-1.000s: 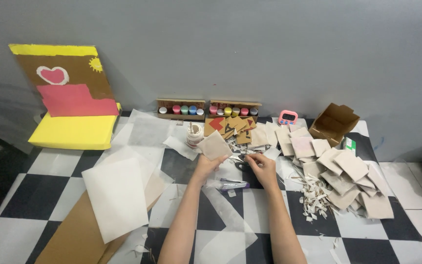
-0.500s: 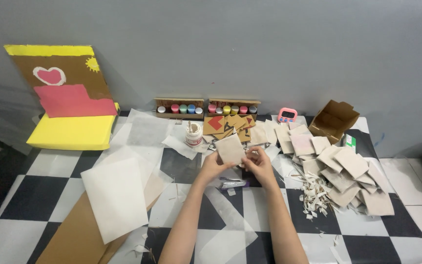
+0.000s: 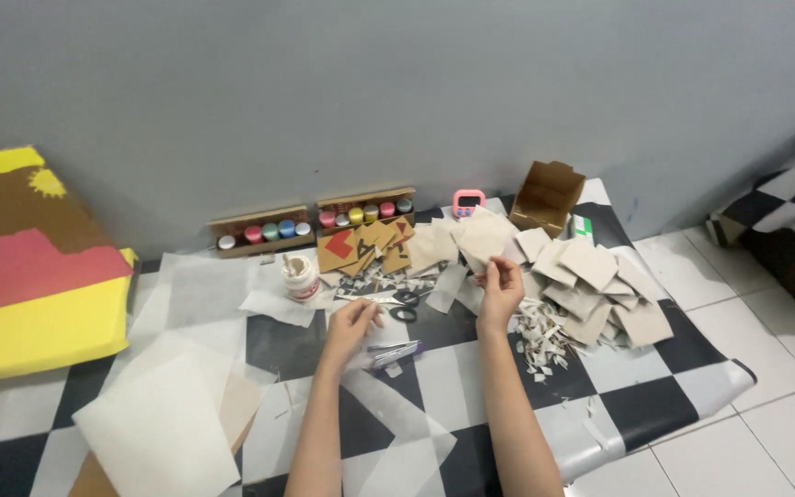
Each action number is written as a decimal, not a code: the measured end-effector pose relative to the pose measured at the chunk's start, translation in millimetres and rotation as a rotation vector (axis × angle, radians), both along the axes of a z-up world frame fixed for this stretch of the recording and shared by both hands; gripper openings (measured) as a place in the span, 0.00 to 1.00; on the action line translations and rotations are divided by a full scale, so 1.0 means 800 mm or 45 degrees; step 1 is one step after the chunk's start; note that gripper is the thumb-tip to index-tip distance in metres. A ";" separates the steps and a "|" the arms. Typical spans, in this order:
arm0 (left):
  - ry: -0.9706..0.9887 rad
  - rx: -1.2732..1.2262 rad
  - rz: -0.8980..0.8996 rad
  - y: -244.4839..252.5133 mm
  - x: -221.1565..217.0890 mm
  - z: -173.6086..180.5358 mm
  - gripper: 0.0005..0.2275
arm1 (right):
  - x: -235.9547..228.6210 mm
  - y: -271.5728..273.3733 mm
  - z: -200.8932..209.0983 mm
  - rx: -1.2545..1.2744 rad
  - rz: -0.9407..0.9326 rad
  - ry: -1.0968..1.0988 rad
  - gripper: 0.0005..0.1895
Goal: Cutting and folding small cardboard pieces to prepare components for a craft project.
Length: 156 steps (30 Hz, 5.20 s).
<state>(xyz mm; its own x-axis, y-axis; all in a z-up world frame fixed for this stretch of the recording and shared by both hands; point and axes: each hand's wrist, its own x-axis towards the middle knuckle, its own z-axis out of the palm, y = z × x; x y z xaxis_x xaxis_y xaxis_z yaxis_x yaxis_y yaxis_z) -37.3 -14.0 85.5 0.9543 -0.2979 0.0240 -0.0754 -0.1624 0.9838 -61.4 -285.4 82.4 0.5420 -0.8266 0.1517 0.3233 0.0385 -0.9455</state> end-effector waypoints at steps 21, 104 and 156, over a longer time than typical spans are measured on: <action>0.027 0.133 -0.037 -0.001 -0.003 -0.001 0.04 | -0.021 -0.067 0.010 0.022 -0.484 0.011 0.12; -0.391 1.110 -0.209 0.087 -0.207 0.064 0.23 | -0.007 0.106 -0.023 -1.928 0.609 0.419 0.16; -0.072 -0.015 -0.372 0.106 -0.103 0.095 0.29 | -0.114 0.111 0.104 0.472 1.247 0.229 0.02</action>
